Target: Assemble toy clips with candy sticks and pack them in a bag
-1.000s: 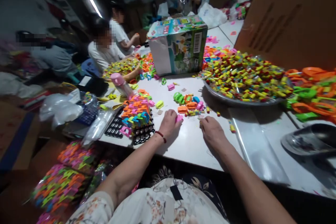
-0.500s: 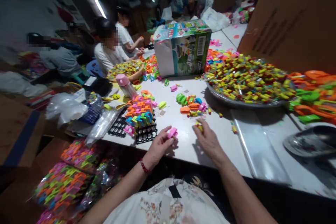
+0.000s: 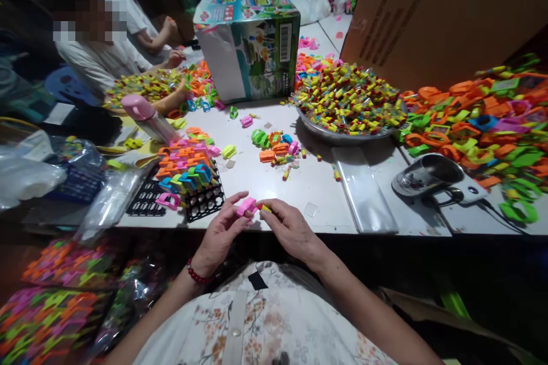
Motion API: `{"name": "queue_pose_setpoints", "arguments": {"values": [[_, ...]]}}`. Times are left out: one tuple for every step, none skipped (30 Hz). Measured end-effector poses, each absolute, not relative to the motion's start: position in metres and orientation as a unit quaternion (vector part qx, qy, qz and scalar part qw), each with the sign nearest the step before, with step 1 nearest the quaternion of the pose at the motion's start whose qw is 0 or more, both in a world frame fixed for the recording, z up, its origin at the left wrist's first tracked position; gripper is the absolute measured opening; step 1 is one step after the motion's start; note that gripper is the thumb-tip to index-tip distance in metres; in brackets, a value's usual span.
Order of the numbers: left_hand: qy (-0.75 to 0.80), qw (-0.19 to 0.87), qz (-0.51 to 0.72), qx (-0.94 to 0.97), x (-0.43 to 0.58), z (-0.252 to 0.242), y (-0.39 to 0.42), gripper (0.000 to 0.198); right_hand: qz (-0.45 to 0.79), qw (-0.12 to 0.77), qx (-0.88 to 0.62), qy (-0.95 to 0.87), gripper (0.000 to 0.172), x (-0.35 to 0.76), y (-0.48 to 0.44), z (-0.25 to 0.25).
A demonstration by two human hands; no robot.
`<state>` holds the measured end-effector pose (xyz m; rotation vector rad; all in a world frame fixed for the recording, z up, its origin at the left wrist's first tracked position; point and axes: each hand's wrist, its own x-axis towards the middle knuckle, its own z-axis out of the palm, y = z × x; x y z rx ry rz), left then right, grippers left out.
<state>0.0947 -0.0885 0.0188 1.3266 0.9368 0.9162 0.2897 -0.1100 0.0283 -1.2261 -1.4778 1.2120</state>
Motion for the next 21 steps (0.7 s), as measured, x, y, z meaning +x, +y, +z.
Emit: {"name": "queue_pose_setpoints", "arguments": {"values": [[0.393,0.592,0.384,0.589,0.094,0.021,-0.089,0.022,0.489,0.421,-0.483,-0.591,0.029,0.289,-0.110,0.028],[0.379,0.592,0.369,0.608,0.094,0.022,-0.089,0.022,0.498,0.423,-0.477,-0.588,0.029,0.288,-0.110,0.027],[0.367,0.591,0.353,0.626,0.093,0.024,-0.089,0.023,0.510,0.426,-0.470,-0.582,0.029,0.288,-0.110,0.026],[0.360,0.584,0.339,0.643,0.093,0.024,-0.089,0.024,0.522,0.429,-0.463,-0.573,0.030,0.287,-0.110,0.025],[0.358,0.569,0.333,0.661,0.093,0.024,-0.089,0.025,0.534,0.431,-0.459,-0.564,0.030,0.288,-0.110,0.025],[0.360,0.547,0.334,0.678,0.093,0.023,-0.088,0.026,0.542,0.432,-0.458,-0.557,0.031,0.288,-0.110,0.024],[0.365,0.519,0.341,0.693,0.094,0.022,-0.087,0.025,0.544,0.432,-0.459,-0.554,0.032,0.289,-0.111,0.024],[0.371,0.491,0.351,0.706,0.094,0.020,-0.086,0.024,0.541,0.431,-0.463,-0.555,0.032,0.290,-0.111,0.025],[0.377,0.463,0.358,0.718,0.095,0.019,-0.086,0.023,0.534,0.429,-0.466,-0.560,0.032,0.291,-0.111,0.026],[0.381,0.439,0.362,0.729,0.096,0.018,-0.085,0.022,0.528,0.427,-0.468,-0.565,0.032,0.292,-0.112,0.026],[0.386,0.418,0.363,0.738,0.097,0.017,-0.085,0.020,0.525,0.425,-0.468,-0.569,0.032,0.293,-0.112,0.026],[0.391,0.397,0.363,0.747,0.098,0.016,-0.084,0.019,0.527,0.424,-0.465,-0.571,0.032,0.294,-0.112,0.026],[0.395,0.376,0.365,0.754,0.099,0.015,-0.084,0.018,0.532,0.423,-0.463,-0.569,0.032,0.295,-0.113,0.026],[0.396,0.356,0.371,0.761,0.100,0.014,-0.084,0.017,0.536,0.422,-0.463,-0.566,0.032,0.296,-0.113,0.025],[0.395,0.335,0.379,0.767,0.101,0.013,-0.084,0.017,0.537,0.418,-0.465,-0.565,0.032,0.296,-0.113,0.024],[0.394,0.313,0.387,0.773,0.101,0.012,-0.084,0.015,0.534,0.413,-0.471,-0.568,0.031,0.297,-0.113,0.024],[0.391,0.290,0.393,0.780,0.102,0.011,-0.084,0.014,0.527,0.407,-0.477,-0.574,0.031,0.298,-0.113,0.023],[0.389,0.269,0.396,0.787,0.102,0.010,-0.083,0.014,0.517,0.400,-0.483,-0.582,0.031,0.298,-0.113,0.023],[0.386,0.250,0.397,0.794,0.102,0.009,-0.083,0.013,0.507,0.394,-0.488,-0.591,0.031,0.299,-0.113,0.024],[0.383,0.234,0.396,0.801,0.101,0.008,-0.082,0.013,0.495,0.390,-0.493,-0.600,0.031,0.300,-0.112,0.025],[0.381,0.221,0.392,0.808,0.101,0.007,-0.082,0.012,0.481,0.388,-0.496,-0.610,0.031,0.300,-0.112,0.026]]}}
